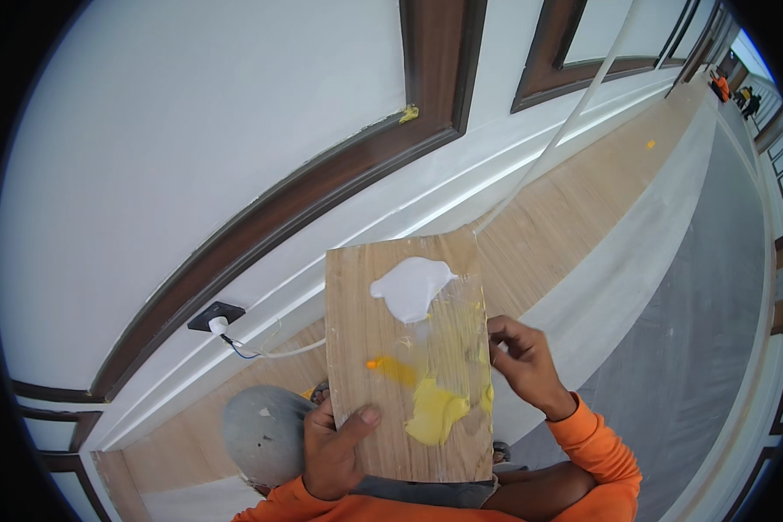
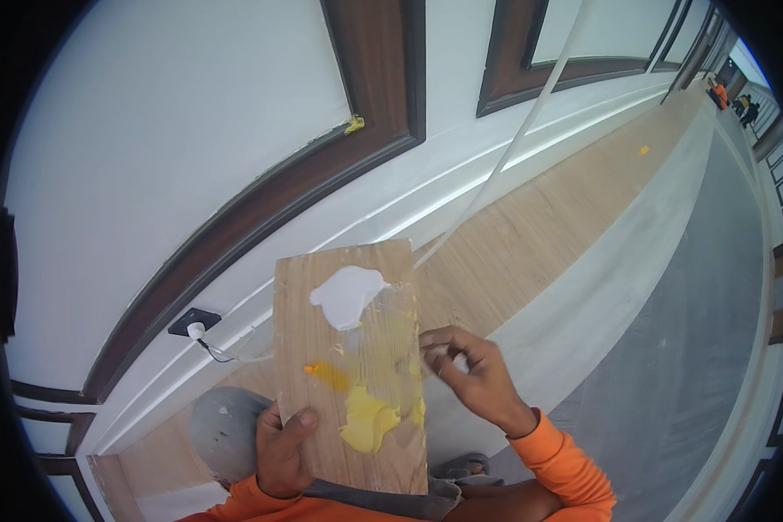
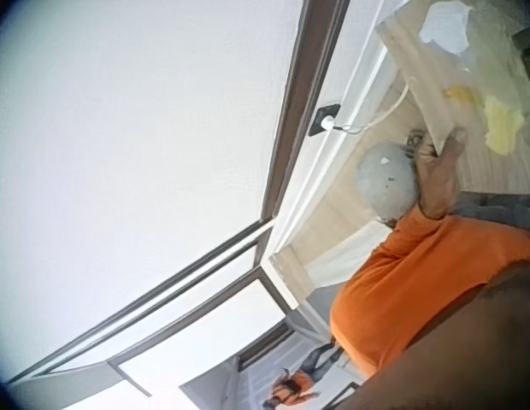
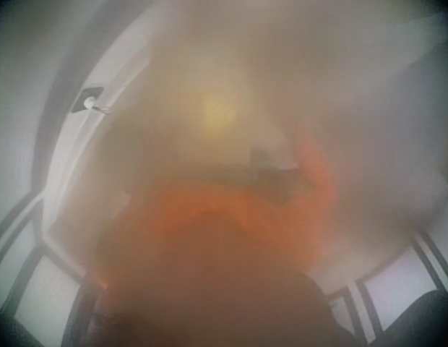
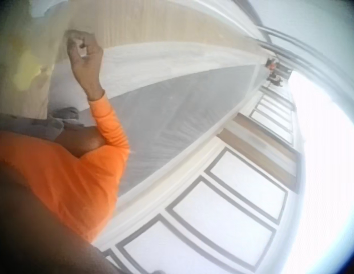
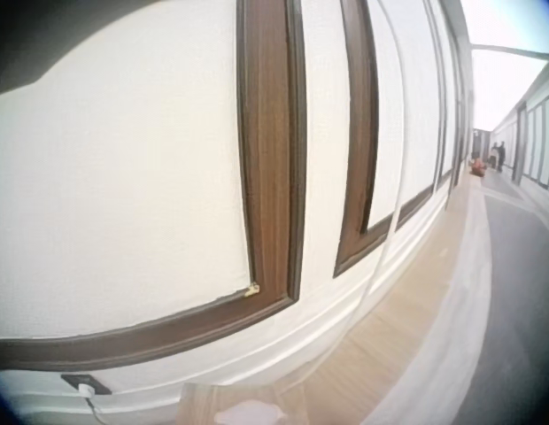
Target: The person applies yellow filler to the gaps between a dark brown wall trim and the white wall using a small spatula. They repeatedly scoop filler from a wooden palette and smooth it into the trim joints.
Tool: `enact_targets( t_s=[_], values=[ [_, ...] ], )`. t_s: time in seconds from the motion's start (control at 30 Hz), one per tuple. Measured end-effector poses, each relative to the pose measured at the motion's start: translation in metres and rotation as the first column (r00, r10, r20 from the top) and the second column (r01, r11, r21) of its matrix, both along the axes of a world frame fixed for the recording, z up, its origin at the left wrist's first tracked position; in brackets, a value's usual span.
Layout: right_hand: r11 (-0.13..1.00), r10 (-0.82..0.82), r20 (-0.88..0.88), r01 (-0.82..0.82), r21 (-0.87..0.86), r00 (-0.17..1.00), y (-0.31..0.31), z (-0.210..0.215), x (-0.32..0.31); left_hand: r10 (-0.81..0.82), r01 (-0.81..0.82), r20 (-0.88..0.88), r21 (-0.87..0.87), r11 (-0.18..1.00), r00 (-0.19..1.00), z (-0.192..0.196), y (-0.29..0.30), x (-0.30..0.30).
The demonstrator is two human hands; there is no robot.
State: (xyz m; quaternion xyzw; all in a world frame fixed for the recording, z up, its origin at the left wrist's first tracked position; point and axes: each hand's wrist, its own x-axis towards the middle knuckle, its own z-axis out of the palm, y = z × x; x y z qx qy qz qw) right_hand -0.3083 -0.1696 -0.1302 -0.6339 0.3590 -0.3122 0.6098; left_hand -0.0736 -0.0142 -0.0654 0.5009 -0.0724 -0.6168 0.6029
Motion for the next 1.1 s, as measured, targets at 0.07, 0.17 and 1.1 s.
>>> enact_targets(
  t_s=[0.07, 0.17, 1.1],
  values=[
    [0.934, 0.21, 0.222, -0.262, 0.243, 0.952, 0.01, -0.007, 0.001, 0.034, -0.034, -0.001, -0.015, 0.999, 0.999, 0.0, 0.001, 0.001],
    [0.859, 0.276, 0.458, -0.431, 0.277, 0.845, 0.024, 0.017, 0.025, 0.091, -0.091, 0.0, -0.076, 0.993, 0.996, -0.008, 0.005, -0.002],
    [0.93, -0.367, 0.578, 0.298, 0.214, 0.729, -0.101, 0.073, 0.085, 0.289, -0.165, 0.448, -0.295, 0.941, 0.846, 0.058, -0.016, 0.039]
  ],
)
